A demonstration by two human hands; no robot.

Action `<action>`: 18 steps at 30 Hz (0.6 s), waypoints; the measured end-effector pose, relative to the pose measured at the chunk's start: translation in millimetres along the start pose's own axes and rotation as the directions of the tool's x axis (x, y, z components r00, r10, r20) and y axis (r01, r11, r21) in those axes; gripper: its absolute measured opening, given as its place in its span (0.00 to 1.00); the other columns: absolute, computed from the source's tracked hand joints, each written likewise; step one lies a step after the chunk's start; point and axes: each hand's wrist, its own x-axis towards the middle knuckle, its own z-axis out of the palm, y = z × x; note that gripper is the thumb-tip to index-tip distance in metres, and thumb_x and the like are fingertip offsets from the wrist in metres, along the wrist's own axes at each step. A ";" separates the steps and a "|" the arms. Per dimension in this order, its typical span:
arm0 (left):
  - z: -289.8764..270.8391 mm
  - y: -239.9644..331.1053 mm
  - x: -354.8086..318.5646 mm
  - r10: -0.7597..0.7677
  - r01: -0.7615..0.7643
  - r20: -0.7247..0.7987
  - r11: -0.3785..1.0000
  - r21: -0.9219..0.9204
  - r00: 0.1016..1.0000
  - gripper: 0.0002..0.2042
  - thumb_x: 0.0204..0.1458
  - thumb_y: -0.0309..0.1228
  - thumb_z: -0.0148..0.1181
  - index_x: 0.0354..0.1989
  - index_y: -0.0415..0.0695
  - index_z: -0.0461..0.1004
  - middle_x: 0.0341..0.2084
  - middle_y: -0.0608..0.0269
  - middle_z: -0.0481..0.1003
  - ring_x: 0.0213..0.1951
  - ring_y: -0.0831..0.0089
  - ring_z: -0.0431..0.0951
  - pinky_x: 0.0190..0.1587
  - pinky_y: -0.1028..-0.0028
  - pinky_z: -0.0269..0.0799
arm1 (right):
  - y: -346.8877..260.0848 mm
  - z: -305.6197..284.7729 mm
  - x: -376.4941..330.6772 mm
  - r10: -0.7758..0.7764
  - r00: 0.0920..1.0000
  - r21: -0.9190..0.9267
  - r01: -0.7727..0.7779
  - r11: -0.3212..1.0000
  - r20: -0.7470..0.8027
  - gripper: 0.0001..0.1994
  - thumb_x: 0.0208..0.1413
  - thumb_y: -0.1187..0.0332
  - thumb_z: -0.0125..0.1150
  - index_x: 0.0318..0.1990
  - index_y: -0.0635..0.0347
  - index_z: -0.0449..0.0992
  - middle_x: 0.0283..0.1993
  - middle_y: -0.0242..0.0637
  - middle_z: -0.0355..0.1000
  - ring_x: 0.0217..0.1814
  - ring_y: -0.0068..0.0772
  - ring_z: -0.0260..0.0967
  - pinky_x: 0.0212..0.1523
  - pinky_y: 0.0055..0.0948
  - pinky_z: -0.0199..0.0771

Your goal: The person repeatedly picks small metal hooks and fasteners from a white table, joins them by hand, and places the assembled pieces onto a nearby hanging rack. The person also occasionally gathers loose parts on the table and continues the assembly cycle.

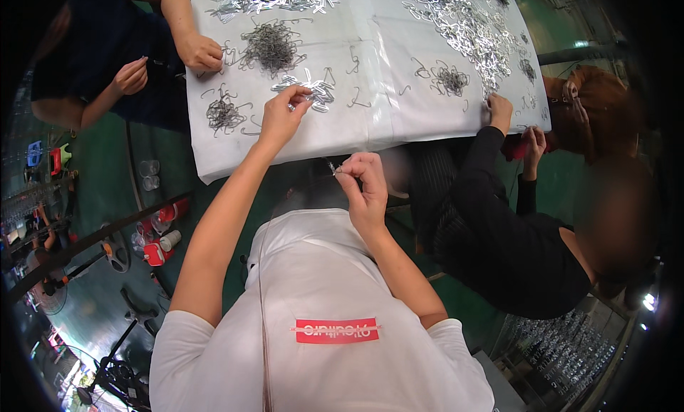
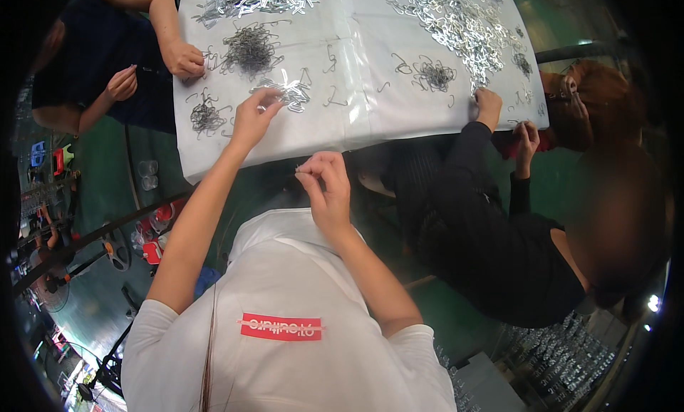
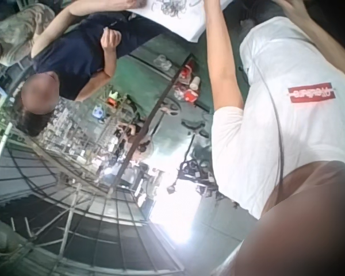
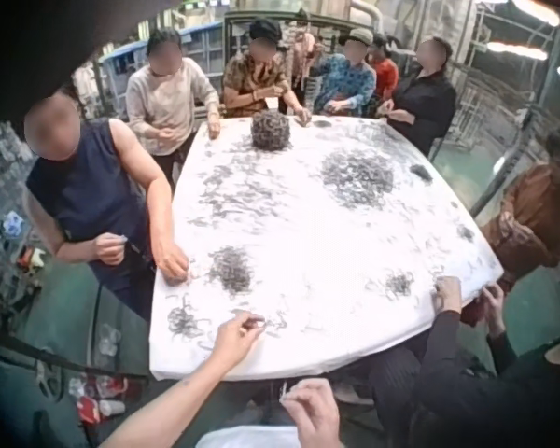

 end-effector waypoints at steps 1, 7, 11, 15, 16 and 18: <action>-1.1 6.6 -8.3 -0.016 0.019 0.031 0.994 -0.106 0.999 0.07 0.48 0.26 0.63 0.36 0.44 0.79 0.31 0.65 0.79 0.34 0.76 0.77 0.38 0.76 0.70 | 0.8 0.9 1.2 0.004 1.000 -0.003 -0.004 1.000 -0.008 0.04 0.51 0.79 0.61 0.34 0.63 0.75 0.39 0.37 0.65 0.36 0.26 0.65 0.36 0.22 0.67; -6.2 53.2 -66.6 -0.104 0.190 0.204 0.863 -0.469 0.974 0.09 0.52 0.25 0.63 0.40 0.37 0.78 0.33 0.65 0.79 0.37 0.80 0.77 0.40 0.79 0.71 | 4.2 5.9 9.8 0.016 0.999 -0.099 -0.019 0.995 -0.031 0.03 0.51 0.78 0.62 0.33 0.64 0.75 0.37 0.36 0.66 0.34 0.27 0.66 0.34 0.23 0.68; -11.3 75.2 -88.1 -0.103 0.188 0.194 0.847 -0.497 0.976 0.08 0.52 0.25 0.62 0.39 0.35 0.78 0.33 0.62 0.79 0.36 0.79 0.78 0.41 0.80 0.72 | -1.0 9.9 7.8 0.065 0.998 -0.095 -0.067 0.993 -0.020 0.04 0.52 0.74 0.62 0.34 0.62 0.74 0.39 0.34 0.66 0.37 0.25 0.63 0.40 0.23 0.66; -16.1 79.2 -100.2 -0.032 0.083 0.148 0.932 -0.354 0.988 0.07 0.52 0.24 0.61 0.39 0.36 0.77 0.33 0.65 0.79 0.36 0.81 0.77 0.42 0.81 0.72 | -3.8 15.0 4.6 0.004 0.997 -0.161 -0.016 0.987 -0.071 0.03 0.50 0.77 0.62 0.33 0.63 0.75 0.37 0.36 0.67 0.35 0.28 0.68 0.35 0.24 0.69; -16.0 78.8 -103.3 -0.007 0.048 0.117 0.935 -0.352 0.993 0.07 0.52 0.24 0.61 0.39 0.37 0.78 0.33 0.65 0.79 0.35 0.81 0.77 0.41 0.81 0.72 | -3.8 16.1 3.3 -0.002 0.997 -0.170 -0.011 0.985 -0.073 0.03 0.50 0.77 0.63 0.33 0.63 0.75 0.37 0.36 0.67 0.35 0.29 0.68 0.36 0.25 0.69; -15.1 78.0 -109.6 0.026 -0.005 0.061 0.947 -0.321 0.998 0.07 0.52 0.23 0.62 0.38 0.38 0.78 0.32 0.66 0.79 0.33 0.81 0.76 0.38 0.81 0.72 | -3.3 17.9 0.3 -0.023 0.997 -0.201 0.006 0.980 -0.080 0.04 0.50 0.77 0.63 0.33 0.63 0.75 0.37 0.36 0.67 0.37 0.30 0.68 0.37 0.26 0.69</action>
